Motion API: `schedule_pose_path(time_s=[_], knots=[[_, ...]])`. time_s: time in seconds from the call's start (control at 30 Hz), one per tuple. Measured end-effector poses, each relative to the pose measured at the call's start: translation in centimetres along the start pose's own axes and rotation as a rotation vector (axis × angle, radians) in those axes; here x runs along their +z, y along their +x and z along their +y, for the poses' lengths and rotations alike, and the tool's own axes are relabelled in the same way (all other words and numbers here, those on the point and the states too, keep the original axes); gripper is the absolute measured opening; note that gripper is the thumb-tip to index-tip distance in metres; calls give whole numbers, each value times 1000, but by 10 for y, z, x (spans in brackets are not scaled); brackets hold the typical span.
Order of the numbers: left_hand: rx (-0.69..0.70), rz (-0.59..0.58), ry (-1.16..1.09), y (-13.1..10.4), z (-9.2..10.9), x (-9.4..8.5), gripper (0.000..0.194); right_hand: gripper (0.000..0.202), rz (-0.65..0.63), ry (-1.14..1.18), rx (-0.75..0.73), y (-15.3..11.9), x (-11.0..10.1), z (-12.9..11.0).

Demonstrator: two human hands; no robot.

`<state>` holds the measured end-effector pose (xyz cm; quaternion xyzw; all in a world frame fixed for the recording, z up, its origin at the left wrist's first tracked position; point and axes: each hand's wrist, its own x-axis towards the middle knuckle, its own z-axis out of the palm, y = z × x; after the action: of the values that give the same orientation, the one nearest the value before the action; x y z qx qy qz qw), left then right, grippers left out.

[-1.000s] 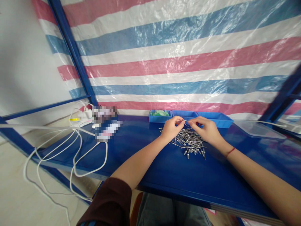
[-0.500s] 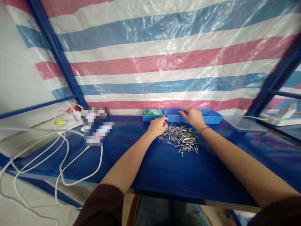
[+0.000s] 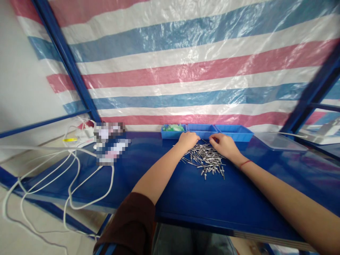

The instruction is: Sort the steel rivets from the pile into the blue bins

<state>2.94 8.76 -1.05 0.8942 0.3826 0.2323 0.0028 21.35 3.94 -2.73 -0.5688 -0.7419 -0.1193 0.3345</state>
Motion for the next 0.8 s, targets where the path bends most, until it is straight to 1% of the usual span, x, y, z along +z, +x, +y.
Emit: schedule_pose_path(time_s=[0.07, 0.13, 0.27, 0.4, 0.57, 0.63, 0.7, 0.8], knots=[[51, -38, 33, 11, 6, 1, 22, 25, -2, 11, 5, 1, 1, 1], [65, -90, 63, 20, 14, 5, 22, 25, -4, 10, -4, 2, 0, 2], [-11, -95, 79, 33, 29, 16, 14, 26, -8, -3, -35, 1, -1, 2], [-21, -97, 102, 36, 34, 21, 17, 26, 17, -3, -42, 1, -4, 2], [-4, -119, 134, 29, 32, 18, 19, 26, 29, -9, -36, 0, -5, 2], [2, -98, 170, 25, 32, 16, 19, 25, 18, 20, -21, 0, -5, 2], [4, -28, 183, 21, 32, 13, 19, 23, 18, 93, 22, -1, -4, 2], [-16, 89, 55, 12, 32, 5, 18, 23, 29, 324, 116, -1, -4, -4]])
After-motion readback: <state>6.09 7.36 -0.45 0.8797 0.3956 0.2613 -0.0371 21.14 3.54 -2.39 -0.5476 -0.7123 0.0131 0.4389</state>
